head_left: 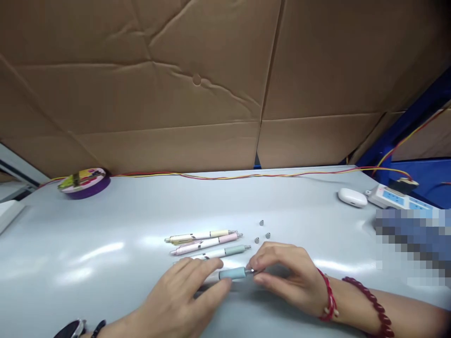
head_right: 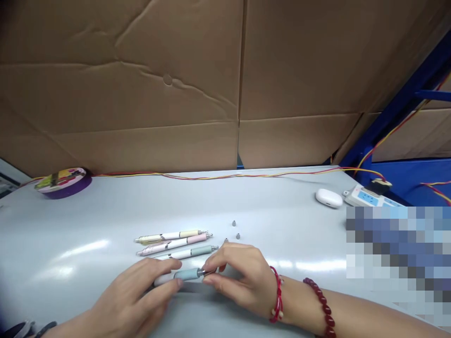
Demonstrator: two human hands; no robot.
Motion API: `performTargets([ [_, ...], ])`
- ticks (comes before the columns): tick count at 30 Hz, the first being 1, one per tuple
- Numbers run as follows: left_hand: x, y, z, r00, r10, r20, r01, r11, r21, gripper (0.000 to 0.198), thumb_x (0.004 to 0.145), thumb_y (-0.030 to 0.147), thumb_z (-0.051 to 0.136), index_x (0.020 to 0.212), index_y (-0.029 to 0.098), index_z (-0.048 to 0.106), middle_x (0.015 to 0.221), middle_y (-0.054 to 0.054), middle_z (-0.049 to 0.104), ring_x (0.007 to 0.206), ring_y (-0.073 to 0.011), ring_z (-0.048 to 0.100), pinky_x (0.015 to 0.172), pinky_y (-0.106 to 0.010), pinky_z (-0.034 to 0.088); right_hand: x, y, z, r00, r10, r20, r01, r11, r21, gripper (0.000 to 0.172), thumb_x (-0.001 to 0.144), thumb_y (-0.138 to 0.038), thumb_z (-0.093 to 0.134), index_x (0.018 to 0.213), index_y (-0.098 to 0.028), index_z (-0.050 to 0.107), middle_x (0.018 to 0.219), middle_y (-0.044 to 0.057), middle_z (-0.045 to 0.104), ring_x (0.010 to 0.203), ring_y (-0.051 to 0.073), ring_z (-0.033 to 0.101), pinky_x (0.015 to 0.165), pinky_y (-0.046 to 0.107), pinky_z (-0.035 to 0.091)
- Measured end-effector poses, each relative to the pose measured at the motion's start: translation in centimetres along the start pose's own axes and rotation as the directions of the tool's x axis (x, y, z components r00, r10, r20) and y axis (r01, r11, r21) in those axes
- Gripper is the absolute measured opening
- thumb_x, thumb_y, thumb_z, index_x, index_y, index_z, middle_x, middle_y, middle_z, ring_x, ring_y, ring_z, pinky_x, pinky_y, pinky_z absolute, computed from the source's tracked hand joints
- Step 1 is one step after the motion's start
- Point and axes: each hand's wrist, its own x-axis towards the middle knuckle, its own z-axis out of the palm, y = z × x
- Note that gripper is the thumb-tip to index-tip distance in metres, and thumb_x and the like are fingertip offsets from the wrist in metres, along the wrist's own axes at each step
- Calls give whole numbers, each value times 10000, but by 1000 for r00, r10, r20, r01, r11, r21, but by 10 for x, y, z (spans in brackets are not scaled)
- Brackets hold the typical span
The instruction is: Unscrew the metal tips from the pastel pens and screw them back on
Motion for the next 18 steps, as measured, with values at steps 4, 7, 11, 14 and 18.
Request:
performTargets([
  [4,1,2,5,999,42,-20,-42,999,22,342,835,31,420,1104,214,524,959,-69,615,685,-171,573,607,-289,447,2,-5,3,999,47,-3,-47,999,18,51,873,-222,603,902,-180,612,770,42,680,676,130,631,640,227,516],
  [7,1,5,8,998,30,63,-32,999,17,329,920,58,327,1174,190,489,705,1,593,489,-138,504,484,-246,368,2,-8,6,997,70,32,-72,996,44,53,877,-222,596,908,-182,615,778,39,684,680,125,635,651,225,514],
  [11,0,5,7,984,27,173,-20,999,-42,326,984,131,201,1187,163,454,600,31,537,406,-134,471,409,-249,312,0,-10,6,995,81,64,-84,995,45,60,875,-233,591,884,-180,618,759,39,685,666,131,636,640,236,511],
  [14,-2,3,6,971,1,239,20,996,-86,313,993,150,195,1146,190,464,623,28,533,416,-138,483,396,-250,312,0,-8,3,986,166,6,-166,986,20,19,862,-201,585,852,-189,596,756,29,665,669,129,612,637,240,499],
  [18,-6,1,5,969,-38,244,70,990,-122,295,990,135,223,1115,199,482,624,29,533,439,-134,504,398,-230,334,3,-4,-2,976,202,-79,-203,979,7,48,839,-148,548,827,-194,555,729,16,619,670,132,575,623,245,489],
])
